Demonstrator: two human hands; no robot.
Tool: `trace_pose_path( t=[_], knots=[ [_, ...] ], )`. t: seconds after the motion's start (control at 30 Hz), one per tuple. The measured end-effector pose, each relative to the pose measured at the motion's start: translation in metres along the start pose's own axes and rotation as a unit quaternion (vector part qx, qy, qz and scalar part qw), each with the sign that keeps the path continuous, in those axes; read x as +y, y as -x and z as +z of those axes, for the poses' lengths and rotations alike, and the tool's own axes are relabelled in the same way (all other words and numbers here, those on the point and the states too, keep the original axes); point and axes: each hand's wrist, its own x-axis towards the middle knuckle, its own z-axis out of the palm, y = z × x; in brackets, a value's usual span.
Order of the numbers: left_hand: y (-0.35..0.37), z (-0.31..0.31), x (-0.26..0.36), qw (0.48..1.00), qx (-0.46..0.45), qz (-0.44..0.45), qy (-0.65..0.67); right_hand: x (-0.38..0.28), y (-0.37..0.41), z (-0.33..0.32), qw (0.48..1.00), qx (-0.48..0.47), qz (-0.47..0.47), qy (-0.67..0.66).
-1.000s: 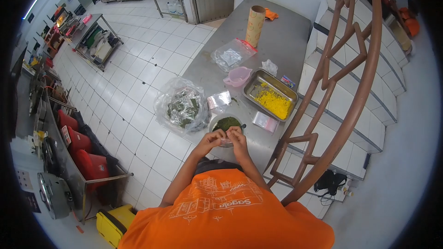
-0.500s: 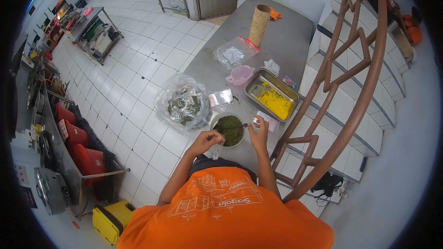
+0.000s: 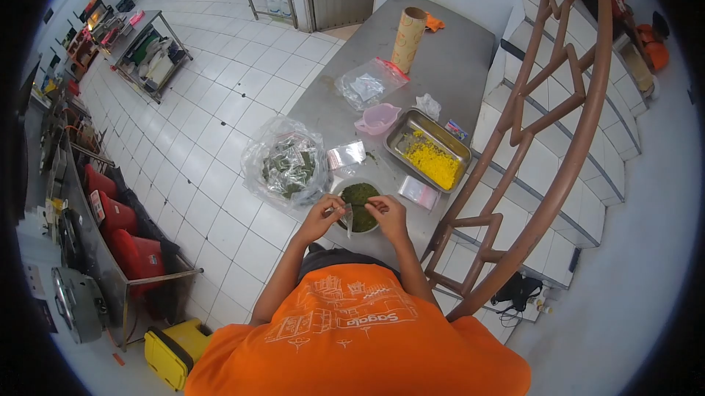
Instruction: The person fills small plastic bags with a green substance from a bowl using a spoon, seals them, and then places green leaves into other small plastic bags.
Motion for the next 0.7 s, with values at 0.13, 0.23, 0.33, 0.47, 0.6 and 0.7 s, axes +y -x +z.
trace_pose_path(
  t=[0.13, 0.23, 0.33, 0.47, 0.6, 0.7],
  knots=[
    [0.008, -0.001, 0.010, 0.998, -0.052, -0.007, -0.027, -0.007, 0.004, 0.015, 0.996, -0.082, -0.013, -0.028],
    [0.012, -0.007, 0.002, 0.985, -0.152, -0.074, 0.039, -0.010, 0.005, 0.018, 0.987, -0.131, -0.063, 0.069],
    [0.018, -0.009, 0.001, 0.963, -0.234, -0.121, 0.055, -0.012, 0.003, 0.020, 0.984, -0.152, -0.040, 0.083],
    [0.024, -0.003, -0.017, 0.954, -0.269, -0.127, 0.043, -0.032, 0.001, 0.022, 0.982, -0.139, -0.075, 0.104],
    [0.024, -0.001, -0.027, 0.955, -0.270, -0.112, 0.045, -0.004, 0.005, 0.031, 0.965, -0.174, -0.146, 0.130],
    [0.022, -0.004, -0.019, 0.953, -0.271, -0.131, 0.027, -0.004, 0.009, 0.035, 0.965, -0.191, -0.134, 0.121]
  ],
)
